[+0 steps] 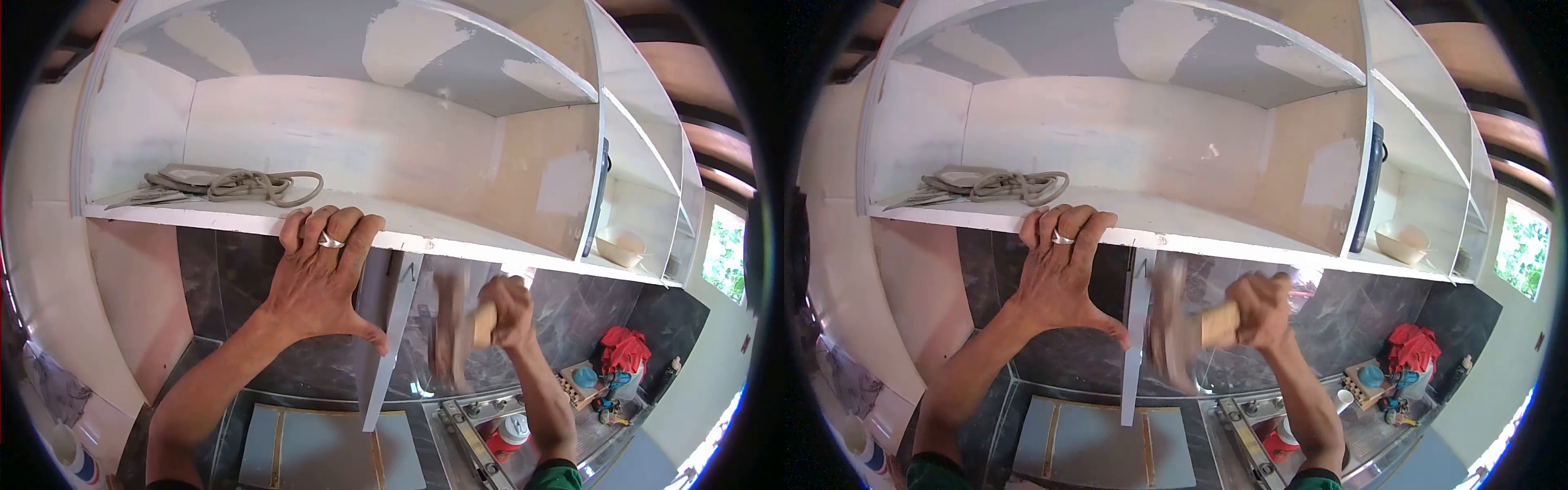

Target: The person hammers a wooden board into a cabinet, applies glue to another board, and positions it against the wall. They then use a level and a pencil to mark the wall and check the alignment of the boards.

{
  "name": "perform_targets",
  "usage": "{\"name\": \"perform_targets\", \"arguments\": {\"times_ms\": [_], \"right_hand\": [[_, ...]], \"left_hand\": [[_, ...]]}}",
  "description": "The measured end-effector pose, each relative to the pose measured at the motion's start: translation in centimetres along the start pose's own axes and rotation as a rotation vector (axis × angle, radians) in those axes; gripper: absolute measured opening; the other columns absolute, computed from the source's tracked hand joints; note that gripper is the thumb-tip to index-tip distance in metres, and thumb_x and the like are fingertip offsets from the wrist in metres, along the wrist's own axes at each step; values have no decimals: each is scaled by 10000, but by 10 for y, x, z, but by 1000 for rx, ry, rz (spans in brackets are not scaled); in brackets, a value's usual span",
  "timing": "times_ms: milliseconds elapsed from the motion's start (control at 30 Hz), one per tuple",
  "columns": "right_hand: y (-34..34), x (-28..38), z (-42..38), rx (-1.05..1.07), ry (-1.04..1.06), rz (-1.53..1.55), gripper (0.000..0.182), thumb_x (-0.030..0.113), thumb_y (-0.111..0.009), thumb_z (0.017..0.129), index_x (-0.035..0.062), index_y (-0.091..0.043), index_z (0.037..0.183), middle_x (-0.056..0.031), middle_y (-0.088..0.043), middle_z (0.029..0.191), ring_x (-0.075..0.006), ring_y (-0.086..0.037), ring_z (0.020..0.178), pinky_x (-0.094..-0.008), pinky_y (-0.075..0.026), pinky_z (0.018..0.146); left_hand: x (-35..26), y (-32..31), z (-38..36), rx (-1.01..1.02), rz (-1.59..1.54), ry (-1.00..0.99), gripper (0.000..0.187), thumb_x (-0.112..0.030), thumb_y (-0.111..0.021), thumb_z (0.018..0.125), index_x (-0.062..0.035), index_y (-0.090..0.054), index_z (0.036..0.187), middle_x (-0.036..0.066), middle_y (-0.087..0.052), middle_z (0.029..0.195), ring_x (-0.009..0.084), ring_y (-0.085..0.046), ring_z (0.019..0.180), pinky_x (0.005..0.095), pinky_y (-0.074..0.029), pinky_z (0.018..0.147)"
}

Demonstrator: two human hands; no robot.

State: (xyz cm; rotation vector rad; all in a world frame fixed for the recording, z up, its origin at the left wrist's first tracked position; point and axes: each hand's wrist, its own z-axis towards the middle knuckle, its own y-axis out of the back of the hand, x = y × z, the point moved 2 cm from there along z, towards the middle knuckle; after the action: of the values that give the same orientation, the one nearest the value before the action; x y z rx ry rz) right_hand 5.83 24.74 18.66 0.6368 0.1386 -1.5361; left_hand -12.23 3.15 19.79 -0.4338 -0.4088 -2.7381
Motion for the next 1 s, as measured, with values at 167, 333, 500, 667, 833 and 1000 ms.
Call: {"name": "perform_targets", "arguments": {"times_ms": [167, 333, 500, 667, 833, 1000], "right_hand": [[-5, 24, -41, 105, 372, 102, 372, 317, -653, 442, 76, -506, 684, -46, -484, 624, -218, -527, 547, -337, -426, 513], [-16, -13, -25, 102, 192, -63, 339, 287, -641, 467, 62, -519, 689, -54, -497, 614, -239, -529, 520, -353, -420, 489], [-16, -12, -30, 3, -110, 71, 343, 291, -658, 476, 62, -532, 698, -47, -470, 595, -244, -520, 523, -346, -405, 472], [-9, 43, -101, 325, 271, 100, 351, 301, -708, 540, 63, -546, 741, -32, -485, 630, -196, -536, 554, -317, -407, 488], [49, 46, -48, 333, 339, -71, 407, 244, -726, 517, 38, -613, 849, -43, -554, 733, -172, -568, 614, -303, -443, 537], [67, 27, 13, 426, 368, -271, 421, 363, -779, 628, 27, -600, 806, -36, -541, 687, -176, -553, 574, -319, -447, 519]], "left_hand": [[-3, 4, 2, 21, -15, 5, 1317, -920, -586, 302, -56, -423, 1282, 90, -426, 1170, 279, -339, 1162, 486, -161, 1046], [-6, 8, 4, 75, -26, 35, 1331, -852, -677, 265, -56, -402, 1296, 93, -420, 1176, 287, -341, 1156, 493, -162, 1050], [-7, 12, 6, 78, -51, 40, 1308, -826, -691, 274, -53, -401, 1289, 98, -418, 1186, 292, -348, 1152, 495, -169, 1050], [-8, 13, 7, 109, -23, 49, 1349, -790, -714, 280, -56, -371, 1359, 94, -428, 1199, 287, -351, 1167, 495, -178, 1061], [-1, 11, -1, 101, -76, 78, 1343, -653, -800, 325, -76, -319, 1439, 72, -435, 1231, 268, -360, 1195, 468, -195, 1071], [4, 7, -2, 26, 41, 3, 1261, -331, -906, 337, -91, -344, 1440, 44, -468, 1278, 248, -439, 1187, 436, -292, 1047]]}}
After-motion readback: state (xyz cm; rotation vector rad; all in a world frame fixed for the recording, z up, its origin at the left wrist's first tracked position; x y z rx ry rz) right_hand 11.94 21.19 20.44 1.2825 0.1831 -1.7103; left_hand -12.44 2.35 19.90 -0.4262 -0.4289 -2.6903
